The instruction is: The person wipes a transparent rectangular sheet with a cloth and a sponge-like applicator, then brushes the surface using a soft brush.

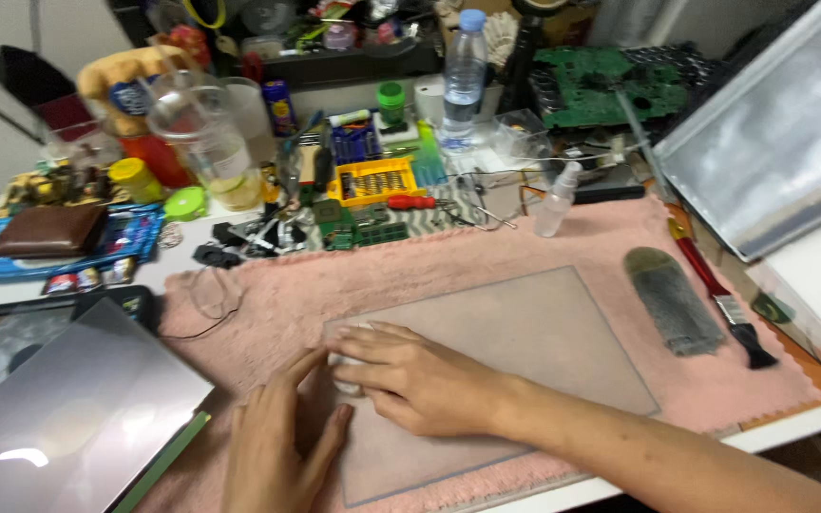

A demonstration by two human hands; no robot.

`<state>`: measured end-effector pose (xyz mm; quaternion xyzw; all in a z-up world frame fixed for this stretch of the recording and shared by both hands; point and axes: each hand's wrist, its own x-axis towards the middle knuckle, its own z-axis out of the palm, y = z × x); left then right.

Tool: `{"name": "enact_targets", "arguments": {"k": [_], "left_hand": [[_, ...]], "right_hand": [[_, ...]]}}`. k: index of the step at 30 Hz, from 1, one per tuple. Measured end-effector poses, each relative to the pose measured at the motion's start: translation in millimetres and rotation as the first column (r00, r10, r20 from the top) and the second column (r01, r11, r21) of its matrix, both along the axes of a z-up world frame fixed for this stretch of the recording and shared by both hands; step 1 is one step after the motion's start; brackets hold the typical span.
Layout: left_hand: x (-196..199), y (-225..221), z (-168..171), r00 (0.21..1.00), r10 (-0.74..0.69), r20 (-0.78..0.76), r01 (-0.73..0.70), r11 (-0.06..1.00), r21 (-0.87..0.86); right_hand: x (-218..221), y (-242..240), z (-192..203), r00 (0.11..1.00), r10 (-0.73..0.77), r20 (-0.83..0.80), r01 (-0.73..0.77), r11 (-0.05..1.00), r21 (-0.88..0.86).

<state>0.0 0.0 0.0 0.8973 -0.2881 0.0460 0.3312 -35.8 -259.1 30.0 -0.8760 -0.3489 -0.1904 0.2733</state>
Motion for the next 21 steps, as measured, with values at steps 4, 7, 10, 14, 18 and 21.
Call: {"name": "enact_targets", "arguments": {"k": [4, 7, 10, 14, 18, 21], "left_hand": [[2, -2, -2, 0.998, -0.035, 0.045, 0.03, 0.993, 0.111], [0, -1, 0, 0.993, -0.039, 0.114, 0.022, 0.989, 0.148], [0, -2, -6, 0.986, -0.035, 0.162, 0.012, 0.99, 0.144], [5, -3, -13, 0.978, -0.014, 0.207, -0.018, 0.988, 0.152], [1, -2, -9, 0.99, -0.012, 0.139, -0.008, 0.99, 0.14], [0, -3, -4, 0.982, -0.037, 0.187, 0.014, 0.992, 0.124]], "right_hand": [[-16, -44, 2, 0.991, -0.062, -0.122, 0.053, 0.996, -0.075], [-11, -50, 0, 0.978, -0.177, -0.11, 0.168, 0.982, -0.091], [-17, -39, -1, 0.977, -0.189, -0.096, 0.182, 0.98, -0.074], [-48, -41, 9, 0.985, -0.096, -0.144, 0.094, 0.995, -0.024], [-40, -64, 7, 0.967, -0.203, -0.151, 0.183, 0.974, -0.135], [-25, -57, -3, 0.947, -0.302, -0.109, 0.28, 0.944, -0.175]]}}
